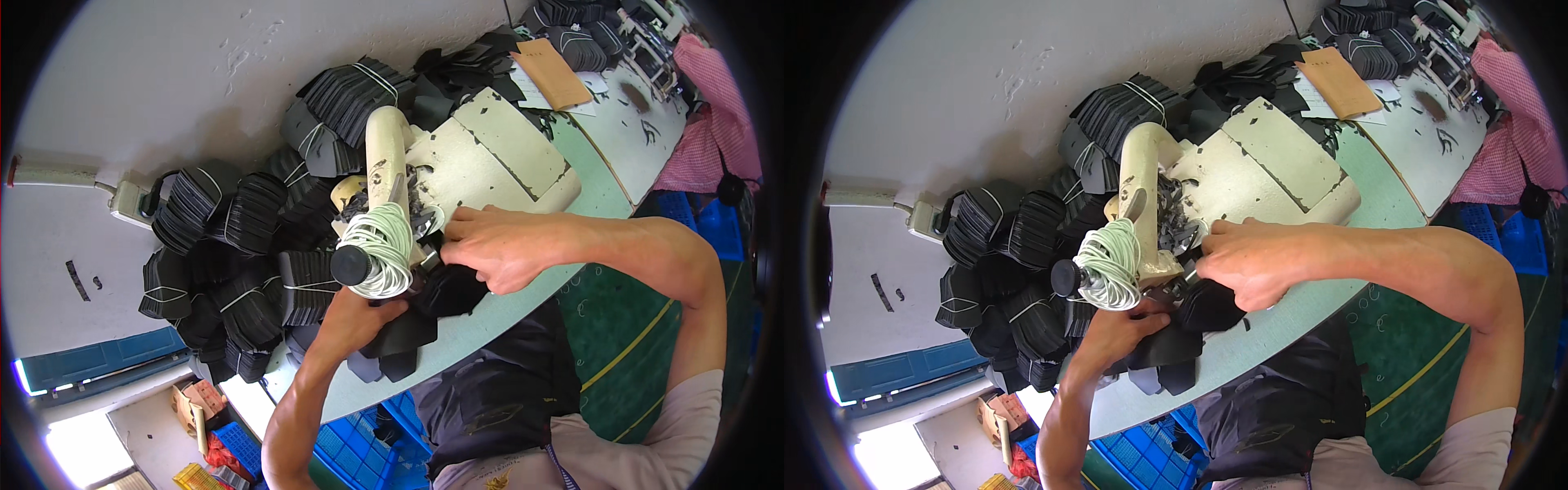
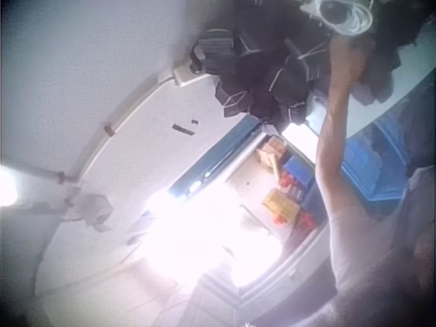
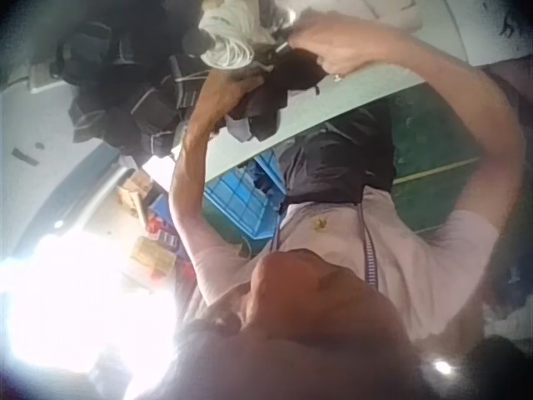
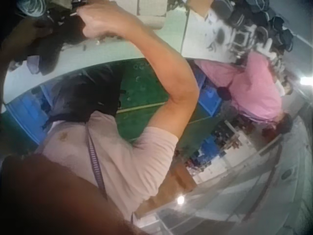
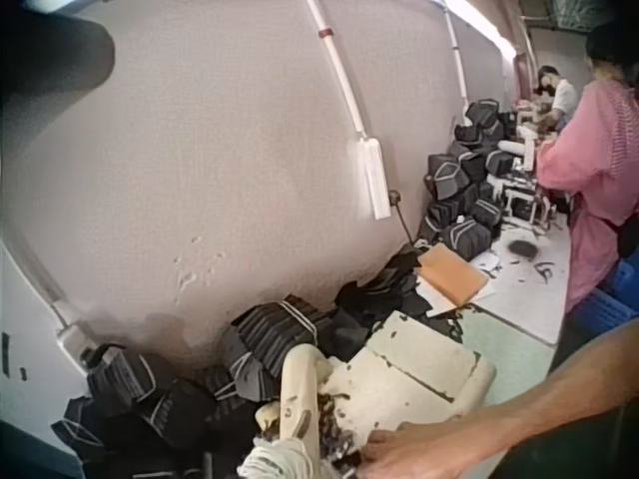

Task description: The person processes shoe pieces through an edge-skiving machine by hand, then stacks the pieces and secures them into bundles with rubber bands.

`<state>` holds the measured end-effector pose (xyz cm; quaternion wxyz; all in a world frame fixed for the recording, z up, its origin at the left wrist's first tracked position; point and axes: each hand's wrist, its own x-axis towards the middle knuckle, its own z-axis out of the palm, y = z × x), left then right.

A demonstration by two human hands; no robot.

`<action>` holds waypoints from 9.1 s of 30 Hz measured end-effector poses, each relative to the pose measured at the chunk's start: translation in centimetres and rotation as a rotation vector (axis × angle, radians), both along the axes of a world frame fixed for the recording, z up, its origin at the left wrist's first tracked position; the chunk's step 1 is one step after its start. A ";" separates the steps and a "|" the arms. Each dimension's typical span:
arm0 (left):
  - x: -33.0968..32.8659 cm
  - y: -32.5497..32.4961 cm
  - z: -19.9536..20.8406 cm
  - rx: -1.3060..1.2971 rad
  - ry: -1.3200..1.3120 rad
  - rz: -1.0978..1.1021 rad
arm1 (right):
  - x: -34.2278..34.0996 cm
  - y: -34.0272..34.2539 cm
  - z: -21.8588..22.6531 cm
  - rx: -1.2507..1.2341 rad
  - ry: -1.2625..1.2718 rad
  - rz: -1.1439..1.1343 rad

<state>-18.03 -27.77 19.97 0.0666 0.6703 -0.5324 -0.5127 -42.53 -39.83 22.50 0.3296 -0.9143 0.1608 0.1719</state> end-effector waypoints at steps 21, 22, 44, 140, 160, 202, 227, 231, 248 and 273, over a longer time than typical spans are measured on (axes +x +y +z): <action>3.4 16.9 -7.0 -0.078 -0.427 0.492 | -4.7 2.9 2.4 -0.429 -0.309 -0.253; 3.5 18.4 -8.3 -0.025 -0.462 0.484 | -4.9 3.3 1.9 -0.602 -0.392 -0.287; -2.3 18.0 -14.6 -0.281 -0.523 0.753 | -24.4 0.9 -24.1 -1.050 -0.029 -1.589; -2.5 4.7 -1.5 -0.083 -0.071 0.300 | -0.1 18.3 -8.4 1.195 -0.645 -1.274; -2.1 2.6 -2.4 -0.094 0.068 0.372 | -0.4 17.9 -8.4 1.284 -0.916 -1.403; -1.5 3.5 -1.2 -0.040 0.215 0.434 | -0.9 17.5 -6.8 1.234 -0.965 -1.457; -3.0 2.0 -1.4 -0.135 -0.088 0.342 | -1.8 16.5 -6.7 1.268 -1.028 -1.435; -1.5 3.8 -1.7 -0.063 0.190 0.389 | -2.2 17.4 -7.7 1.220 -1.034 -1.411; -7.2 9.2 -1.6 -0.173 0.363 0.469 | -2.6 19.8 -7.4 1.359 -1.029 -1.347; -3.0 11.2 1.8 -0.129 0.318 0.515 | 1.0 22.6 -6.9 1.176 -0.628 -0.892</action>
